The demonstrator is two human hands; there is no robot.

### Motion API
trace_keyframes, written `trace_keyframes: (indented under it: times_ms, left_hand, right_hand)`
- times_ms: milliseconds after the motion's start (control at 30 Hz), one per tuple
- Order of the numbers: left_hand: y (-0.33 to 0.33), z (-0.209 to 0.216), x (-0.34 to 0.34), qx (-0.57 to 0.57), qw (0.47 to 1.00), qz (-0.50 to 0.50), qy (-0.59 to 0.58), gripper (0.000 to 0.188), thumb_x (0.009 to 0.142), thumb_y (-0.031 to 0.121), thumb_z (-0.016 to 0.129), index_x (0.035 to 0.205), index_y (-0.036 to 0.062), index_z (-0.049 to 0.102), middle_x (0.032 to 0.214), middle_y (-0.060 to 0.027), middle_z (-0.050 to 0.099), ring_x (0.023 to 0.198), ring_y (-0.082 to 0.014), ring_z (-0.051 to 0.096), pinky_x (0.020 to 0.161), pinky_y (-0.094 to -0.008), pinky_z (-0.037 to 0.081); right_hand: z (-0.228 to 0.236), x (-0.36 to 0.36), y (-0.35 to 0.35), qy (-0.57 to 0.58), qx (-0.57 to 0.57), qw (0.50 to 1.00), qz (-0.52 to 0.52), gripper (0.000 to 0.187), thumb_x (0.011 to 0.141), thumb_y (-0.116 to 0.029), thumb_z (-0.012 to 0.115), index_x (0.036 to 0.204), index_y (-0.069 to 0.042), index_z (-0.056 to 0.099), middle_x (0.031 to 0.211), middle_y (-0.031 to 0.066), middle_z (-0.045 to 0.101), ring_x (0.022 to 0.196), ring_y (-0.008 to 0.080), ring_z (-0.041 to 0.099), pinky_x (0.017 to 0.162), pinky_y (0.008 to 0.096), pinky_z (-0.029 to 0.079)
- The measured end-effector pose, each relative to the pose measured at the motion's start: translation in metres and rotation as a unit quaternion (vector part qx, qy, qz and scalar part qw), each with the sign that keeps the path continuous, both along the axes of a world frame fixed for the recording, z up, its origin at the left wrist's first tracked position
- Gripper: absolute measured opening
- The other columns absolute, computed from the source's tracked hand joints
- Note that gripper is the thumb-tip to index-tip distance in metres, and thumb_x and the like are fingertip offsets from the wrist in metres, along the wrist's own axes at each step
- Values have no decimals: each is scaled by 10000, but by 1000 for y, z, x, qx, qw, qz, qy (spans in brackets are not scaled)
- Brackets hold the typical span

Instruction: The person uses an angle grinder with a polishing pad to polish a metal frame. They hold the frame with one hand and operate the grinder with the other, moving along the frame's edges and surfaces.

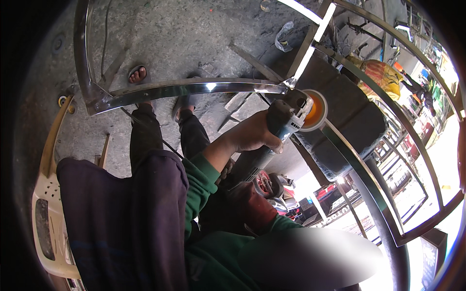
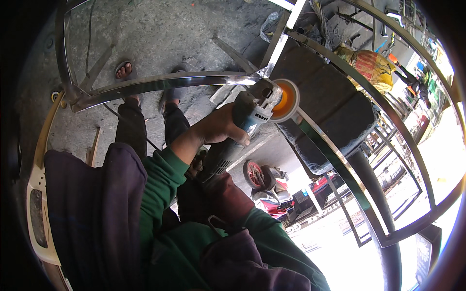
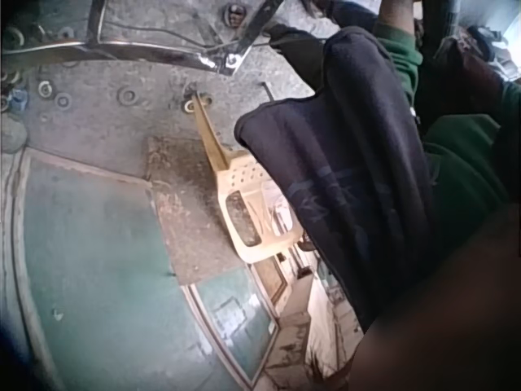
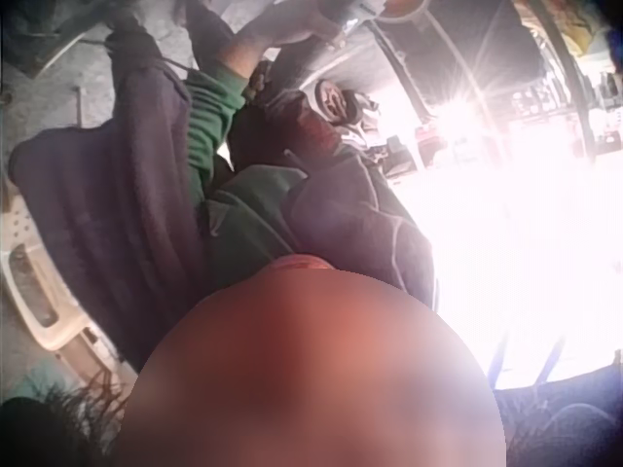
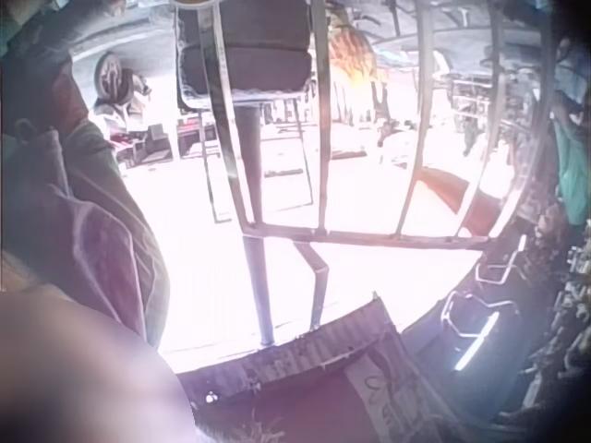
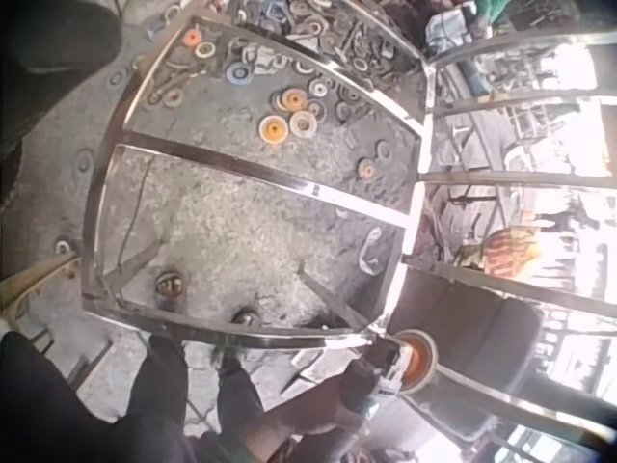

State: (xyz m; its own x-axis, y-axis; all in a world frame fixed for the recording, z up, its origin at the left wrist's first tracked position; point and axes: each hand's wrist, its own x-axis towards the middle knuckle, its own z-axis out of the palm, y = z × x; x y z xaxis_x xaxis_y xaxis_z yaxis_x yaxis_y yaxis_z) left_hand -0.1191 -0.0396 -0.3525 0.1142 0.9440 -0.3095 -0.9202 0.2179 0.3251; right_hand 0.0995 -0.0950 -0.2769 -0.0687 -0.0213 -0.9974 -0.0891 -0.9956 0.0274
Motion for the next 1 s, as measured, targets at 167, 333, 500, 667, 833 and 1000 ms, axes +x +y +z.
trace_keyframes:
  times_ms: [167, 333, 500, 667, 833, 1000]
  left_hand:
    - [-2, 21, 2, 22, 1000, 3, 6, 619, 601, 146, 844, 1178, 9, 668, 998, -107, 708, 918, -225, 668, 881, -373, 537]
    - [6, 32, -11, 2, 994, 12, 111, 632, 616, 168, 835, 1199, -2, 662, 1023, -142, 714, 955, -272, 676, 912, -372, 537]
    - [-1, 34, -50, -85, 961, 93, 248, 644, 629, 197, 829, 1224, 19, 658, 1028, -146, 715, 952, -286, 680, 928, -376, 532]
    - [-55, 55, -101, -183, 945, 111, 246, 627, 663, 205, 841, 1225, 10, 643, 1008, -67, 687, 927, -183, 656, 884, -333, 533]
    - [-101, 79, -128, -283, 914, 82, 278, 762, 623, 267, 829, 1312, 9, 629, 1041, -83, 689, 973, -210, 679, 894, -362, 557]
    - [-124, 74, -121, -269, 914, 116, 281, 622, 673, 155, 827, 1252, 19, 643, 1046, -48, 660, 973, -169, 623, 914, -333, 514]
  right_hand:
    - [-1, -2, 1, 2, -1, 1000, 1, 170, 1036, -183, 618, 1144, -63, 669, 892, 51, 670, 810, 180, 621, 828, 359, 557]
    - [1, -9, 4, 5, 10, 1000, 0, 164, 1035, -183, 622, 1137, -64, 670, 896, 50, 673, 810, 177, 622, 832, 358, 557]
    - [9, -31, 17, 22, 35, 999, -5, 158, 1034, -182, 626, 1130, -66, 672, 899, 48, 675, 809, 174, 623, 837, 358, 557]
    - [4, -75, 61, 114, 83, 987, -78, 152, 1033, -182, 630, 1123, -67, 673, 902, 46, 678, 809, 172, 624, 841, 357, 558]
    - [-30, -126, 103, 301, 48, 885, -351, 162, 1023, -128, 610, 1146, -32, 655, 1027, 69, 693, 900, 215, 651, 872, 386, 559]
    - [-52, -147, 138, 372, 45, 824, -425, 205, 1057, -138, 529, 1171, 13, 609, 1106, 119, 662, 1039, 271, 610, 955, 445, 493]
